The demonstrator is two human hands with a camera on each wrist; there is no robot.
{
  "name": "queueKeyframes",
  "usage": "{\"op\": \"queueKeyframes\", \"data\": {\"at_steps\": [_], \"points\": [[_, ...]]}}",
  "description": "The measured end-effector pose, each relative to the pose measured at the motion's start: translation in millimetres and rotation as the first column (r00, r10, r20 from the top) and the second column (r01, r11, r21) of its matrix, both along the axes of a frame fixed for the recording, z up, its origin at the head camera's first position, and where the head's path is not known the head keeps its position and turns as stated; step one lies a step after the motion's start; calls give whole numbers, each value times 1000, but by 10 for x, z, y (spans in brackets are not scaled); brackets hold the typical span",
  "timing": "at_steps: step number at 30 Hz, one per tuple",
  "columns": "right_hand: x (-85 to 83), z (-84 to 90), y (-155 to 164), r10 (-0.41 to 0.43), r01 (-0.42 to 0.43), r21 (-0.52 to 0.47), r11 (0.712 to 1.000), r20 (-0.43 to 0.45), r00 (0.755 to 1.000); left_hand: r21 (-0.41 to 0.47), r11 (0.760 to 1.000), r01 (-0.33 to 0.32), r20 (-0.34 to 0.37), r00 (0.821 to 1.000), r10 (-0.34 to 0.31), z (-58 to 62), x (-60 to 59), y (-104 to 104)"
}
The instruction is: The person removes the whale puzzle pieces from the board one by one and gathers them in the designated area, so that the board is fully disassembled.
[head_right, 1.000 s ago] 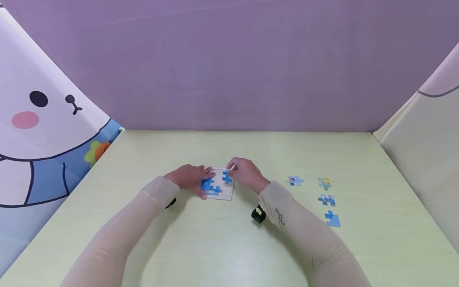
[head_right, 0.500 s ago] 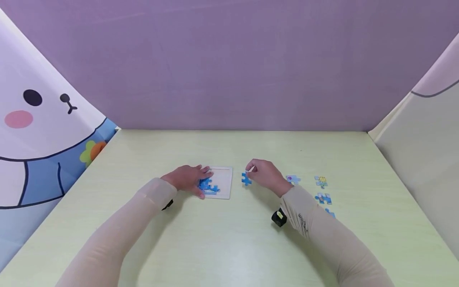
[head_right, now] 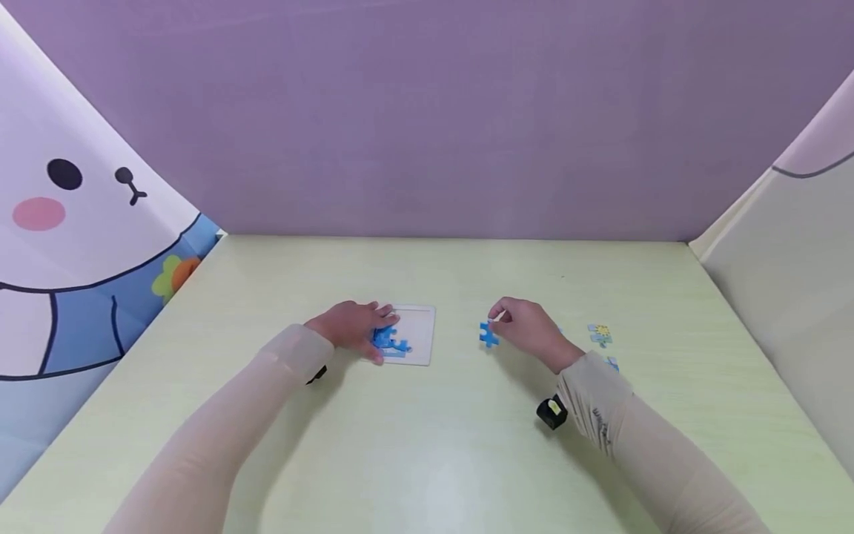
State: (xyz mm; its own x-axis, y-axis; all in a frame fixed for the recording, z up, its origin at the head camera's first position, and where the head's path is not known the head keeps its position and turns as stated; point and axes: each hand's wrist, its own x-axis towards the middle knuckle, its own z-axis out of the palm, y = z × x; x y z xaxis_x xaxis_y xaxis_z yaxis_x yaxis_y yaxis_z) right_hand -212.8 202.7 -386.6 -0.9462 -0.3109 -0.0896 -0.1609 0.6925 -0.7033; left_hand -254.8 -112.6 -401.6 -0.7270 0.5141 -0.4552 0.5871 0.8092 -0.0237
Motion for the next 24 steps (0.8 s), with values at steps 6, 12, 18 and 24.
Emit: {"op": "queueKeyframes", "data": {"at_steps": [6,12,18,24], "points": [[52,-4,165,-11,11,24,1000,-8,1000,-23,1000,10,-12,1000,-10,-11,-5,13],[112,11,299,-18,19,39,999,-6,1000,-48,998,28,-46,998,-31,5,-4,-3],[173,-8,453,-40,40,76,996,-12,999,-45,998,41,-42,998,-43,-11,9,-1],[218,-25,577,-55,55,58,997,-6,998,-45,998,47,-52,997,-49,-1,14,9]]}}
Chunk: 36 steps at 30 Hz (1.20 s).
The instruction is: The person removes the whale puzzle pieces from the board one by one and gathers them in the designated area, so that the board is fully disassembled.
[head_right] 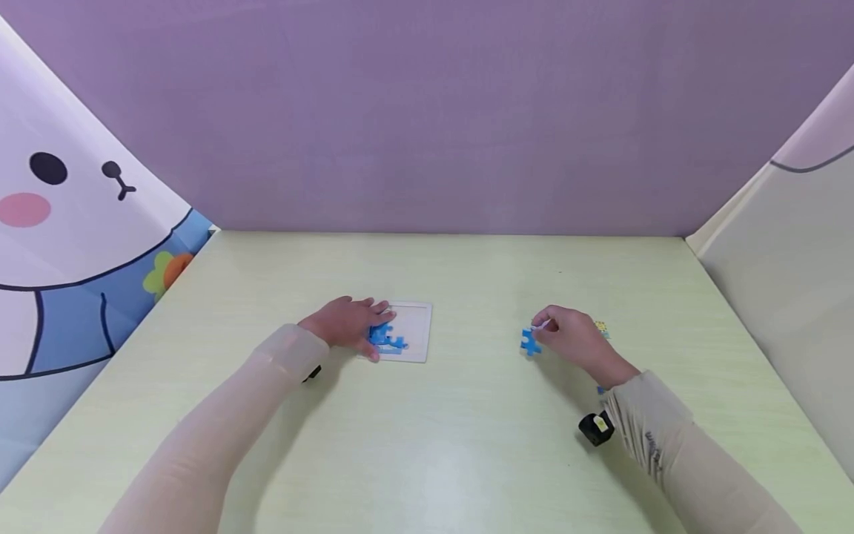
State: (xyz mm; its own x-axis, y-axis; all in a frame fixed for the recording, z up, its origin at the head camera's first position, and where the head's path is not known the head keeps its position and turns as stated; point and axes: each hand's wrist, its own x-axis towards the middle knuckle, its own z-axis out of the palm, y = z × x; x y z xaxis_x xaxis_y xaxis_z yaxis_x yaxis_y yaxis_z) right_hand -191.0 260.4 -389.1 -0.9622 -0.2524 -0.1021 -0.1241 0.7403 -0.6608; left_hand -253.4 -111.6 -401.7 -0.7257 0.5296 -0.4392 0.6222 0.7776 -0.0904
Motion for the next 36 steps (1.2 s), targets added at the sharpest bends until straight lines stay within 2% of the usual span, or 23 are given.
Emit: {"op": "queueKeyframes", "data": {"at_steps": [7,14,22,30,36], "points": [[71,-34,161,-4,4,-23,1000,-3,1000,12,1000,1,4,1000,-1,-14,6,15],[120,-25,285,-28,29,-27,999,44,999,4,1000,-6,3,1000,6,6,45,38],[117,-53,379,-43,47,-48,998,68,997,-6,1000,-15,10,1000,15,61,45,49],[96,-88,429,-5,20,-115,993,130,991,1,1000,-17,9,1000,17,54,30,68],[53,-102,444,-12,26,-87,996,165,986,-14,1000,-18,7,1000,19,64,43,91]]}}
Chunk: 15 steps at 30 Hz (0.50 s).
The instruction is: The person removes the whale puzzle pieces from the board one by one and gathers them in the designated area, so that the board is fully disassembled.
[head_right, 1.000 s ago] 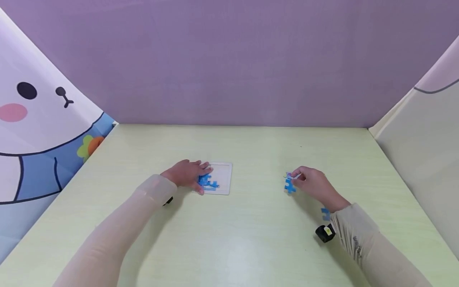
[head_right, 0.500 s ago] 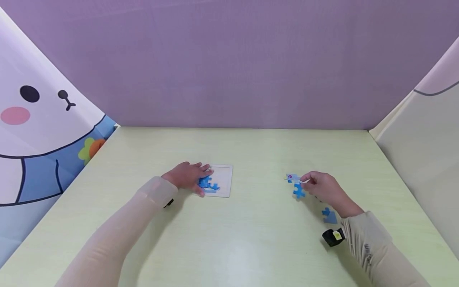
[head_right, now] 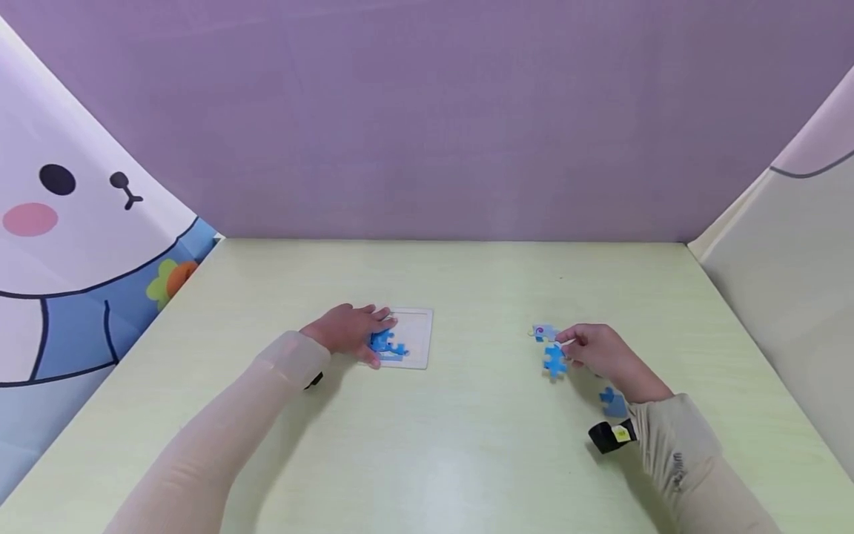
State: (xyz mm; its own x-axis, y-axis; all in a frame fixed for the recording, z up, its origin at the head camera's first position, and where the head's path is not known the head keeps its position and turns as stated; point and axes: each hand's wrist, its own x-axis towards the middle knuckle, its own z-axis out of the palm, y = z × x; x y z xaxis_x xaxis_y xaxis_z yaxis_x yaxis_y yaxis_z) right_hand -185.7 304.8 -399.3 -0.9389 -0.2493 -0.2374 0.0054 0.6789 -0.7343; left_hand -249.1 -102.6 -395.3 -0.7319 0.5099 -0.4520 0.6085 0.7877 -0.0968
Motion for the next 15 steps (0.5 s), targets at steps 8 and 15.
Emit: {"op": "queueKeyframes", "data": {"at_steps": [8,15], "points": [[-66,-27,-7,-24,23,23,999,53,998,5,1000,1,-4,1000,-1,-22,-8,-3],[-149,-87,6,-21,18,29,999,104,994,2,1000,-8,-4,1000,8,-56,-18,-15]]}}
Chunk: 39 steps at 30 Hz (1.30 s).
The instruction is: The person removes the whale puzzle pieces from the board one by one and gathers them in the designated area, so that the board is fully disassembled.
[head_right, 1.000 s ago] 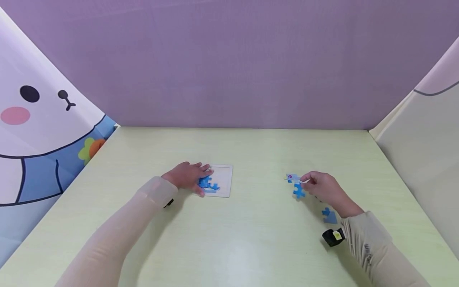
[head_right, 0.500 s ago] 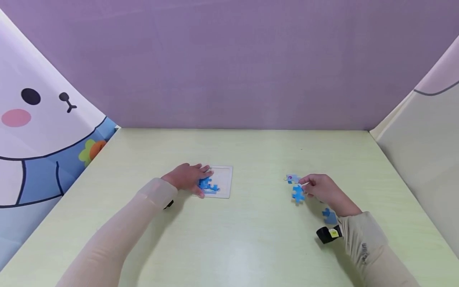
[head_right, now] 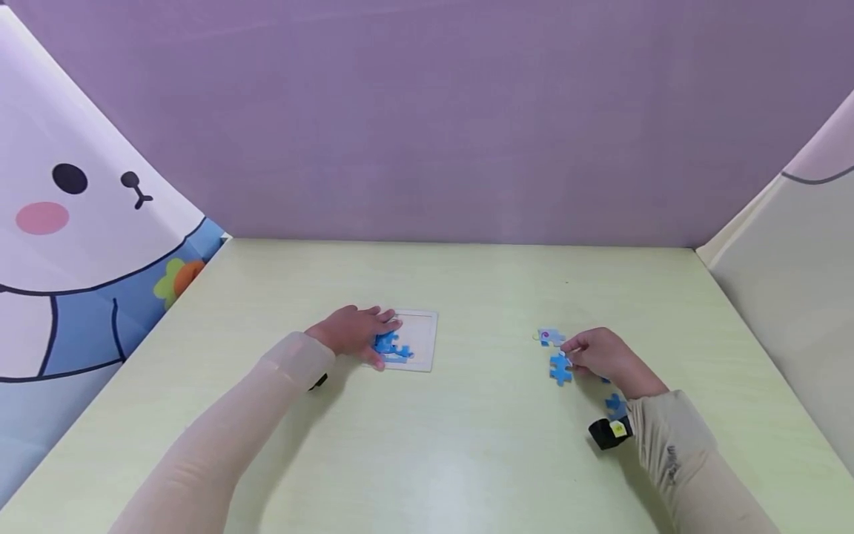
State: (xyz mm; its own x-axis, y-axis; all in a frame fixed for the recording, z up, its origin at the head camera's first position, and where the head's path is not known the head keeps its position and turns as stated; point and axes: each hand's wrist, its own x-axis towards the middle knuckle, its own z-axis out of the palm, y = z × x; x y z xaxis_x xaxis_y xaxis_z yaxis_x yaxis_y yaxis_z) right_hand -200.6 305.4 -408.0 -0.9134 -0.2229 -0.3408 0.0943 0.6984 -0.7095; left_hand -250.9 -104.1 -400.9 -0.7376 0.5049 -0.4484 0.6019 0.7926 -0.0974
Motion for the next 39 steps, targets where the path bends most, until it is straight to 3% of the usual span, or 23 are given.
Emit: {"op": "queueKeyframes", "data": {"at_steps": [12,27,39], "points": [[-33,-43,-29,31,-32,24,999,22,999,-19,1000,-14,-6,1000,14,-6,13,3],[-55,-40,-41,61,-57,113,992,-32,998,7,1000,-8,6,1000,8,-32,-20,-2],[-89,41,-447,154,-144,101,984,-99,983,12,1000,-11,10,1000,10,-22,-19,-7]]}}
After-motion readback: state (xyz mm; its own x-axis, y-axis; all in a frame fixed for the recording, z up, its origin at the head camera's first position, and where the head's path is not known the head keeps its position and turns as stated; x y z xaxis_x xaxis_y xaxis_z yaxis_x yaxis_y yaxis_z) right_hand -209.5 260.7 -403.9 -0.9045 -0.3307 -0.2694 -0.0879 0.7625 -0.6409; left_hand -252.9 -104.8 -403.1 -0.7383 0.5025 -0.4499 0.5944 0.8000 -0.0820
